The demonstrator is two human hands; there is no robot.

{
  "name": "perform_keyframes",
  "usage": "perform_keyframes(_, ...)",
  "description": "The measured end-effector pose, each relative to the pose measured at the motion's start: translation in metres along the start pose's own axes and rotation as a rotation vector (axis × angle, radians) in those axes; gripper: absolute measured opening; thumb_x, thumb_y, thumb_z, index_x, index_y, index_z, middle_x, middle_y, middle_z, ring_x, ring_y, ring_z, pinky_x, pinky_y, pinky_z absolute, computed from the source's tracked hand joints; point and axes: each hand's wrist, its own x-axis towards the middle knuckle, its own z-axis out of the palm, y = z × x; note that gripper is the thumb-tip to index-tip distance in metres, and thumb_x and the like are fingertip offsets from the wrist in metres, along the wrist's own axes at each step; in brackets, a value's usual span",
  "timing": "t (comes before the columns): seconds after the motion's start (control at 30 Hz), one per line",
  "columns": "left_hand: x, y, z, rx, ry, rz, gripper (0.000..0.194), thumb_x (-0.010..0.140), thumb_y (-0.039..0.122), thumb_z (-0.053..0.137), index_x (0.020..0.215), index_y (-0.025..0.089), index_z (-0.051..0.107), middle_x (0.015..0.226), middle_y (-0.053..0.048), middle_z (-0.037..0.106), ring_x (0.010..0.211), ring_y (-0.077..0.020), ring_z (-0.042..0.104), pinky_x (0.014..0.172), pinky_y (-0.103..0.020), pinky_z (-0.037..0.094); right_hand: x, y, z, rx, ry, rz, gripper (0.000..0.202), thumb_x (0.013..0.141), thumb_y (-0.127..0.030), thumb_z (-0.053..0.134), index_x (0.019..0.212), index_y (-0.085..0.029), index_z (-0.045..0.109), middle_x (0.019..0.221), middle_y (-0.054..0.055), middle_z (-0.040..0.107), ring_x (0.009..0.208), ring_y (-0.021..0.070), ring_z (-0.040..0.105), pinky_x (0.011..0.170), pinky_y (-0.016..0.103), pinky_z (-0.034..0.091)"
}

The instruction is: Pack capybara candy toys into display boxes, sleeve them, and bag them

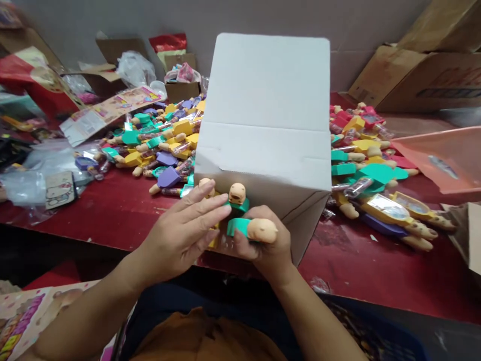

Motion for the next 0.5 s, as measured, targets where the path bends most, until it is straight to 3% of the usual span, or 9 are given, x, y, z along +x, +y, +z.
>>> perform_keyframes(0.13, 0.003, -0.003, 0.008, -0.001, -0.045, -0.018, 0.037, 0.090, 0.011, 0.040, 0.127, 0.008, 0.045, 0.133, -0.010, 0.050, 0.133, -0.0188, 0.032, 0.110, -0.037, 0.034, 0.005, -0.008, 0.006, -0.153, -0.124, -0.047, 0.011, 0.080, -0.023, 0.053, 0.079, -0.020, 0.042, 0.069, 0.000, 0.044, 0.060, 0.0157, 0.044, 0.053, 0.028, 0.037)
perform_keyframes(0.23, 0.000, -0.004, 0.007, 0.032, -0.036, 0.006, 0.044, 0.088, 0.012, 0.042, 0.133, 0.013, 0.041, 0.137, -0.006, 0.046, 0.134, -0.0198, 0.031, 0.113, -0.036, 0.027, 0.005, -0.007, 0.025, -0.395, -0.093, -0.044, 0.015, 0.077, -0.030, 0.045, 0.084, -0.020, 0.036, 0.074, 0.006, 0.046, 0.067, 0.0238, 0.044, 0.058, 0.037, 0.039)
perform_keyframes(0.33, 0.005, -0.013, 0.011, 0.077, 0.016, 0.008, 0.048, 0.089, 0.014, 0.042, 0.136, 0.019, 0.038, 0.139, -0.001, 0.044, 0.132, -0.0196, 0.034, 0.114, -0.034, 0.022, 0.006, 0.000, 0.036, -0.539, -0.045, 0.010, 0.033, 0.078, -0.037, 0.052, 0.094, -0.018, 0.031, 0.084, 0.012, 0.047, 0.074, 0.0277, 0.045, 0.064, 0.043, 0.043)
perform_keyframes(0.4, 0.009, -0.017, 0.013, 0.070, 0.040, -0.004, 0.047, 0.090, 0.016, 0.041, 0.136, 0.021, 0.039, 0.139, 0.002, 0.044, 0.132, -0.0174, 0.035, 0.113, -0.031, 0.023, 0.006, 0.004, 0.022, -0.563, -0.039, 0.017, 0.047, 0.075, -0.041, 0.062, 0.102, -0.018, 0.029, 0.091, 0.011, 0.048, 0.080, 0.0255, 0.049, 0.069, 0.039, 0.046)
perform_keyframes(0.5, 0.002, -0.017, 0.007, 0.008, 0.121, -0.086, 0.050, 0.088, 0.019, 0.045, 0.137, 0.025, 0.037, 0.145, 0.003, 0.033, 0.135, -0.0172, 0.028, 0.114, -0.030, 0.022, 0.000, 0.018, -0.042, -0.613, 0.047, 0.029, 0.039, 0.081, -0.041, 0.053, 0.105, -0.022, 0.029, 0.095, 0.006, 0.048, 0.089, 0.0212, 0.052, 0.078, 0.034, 0.047)
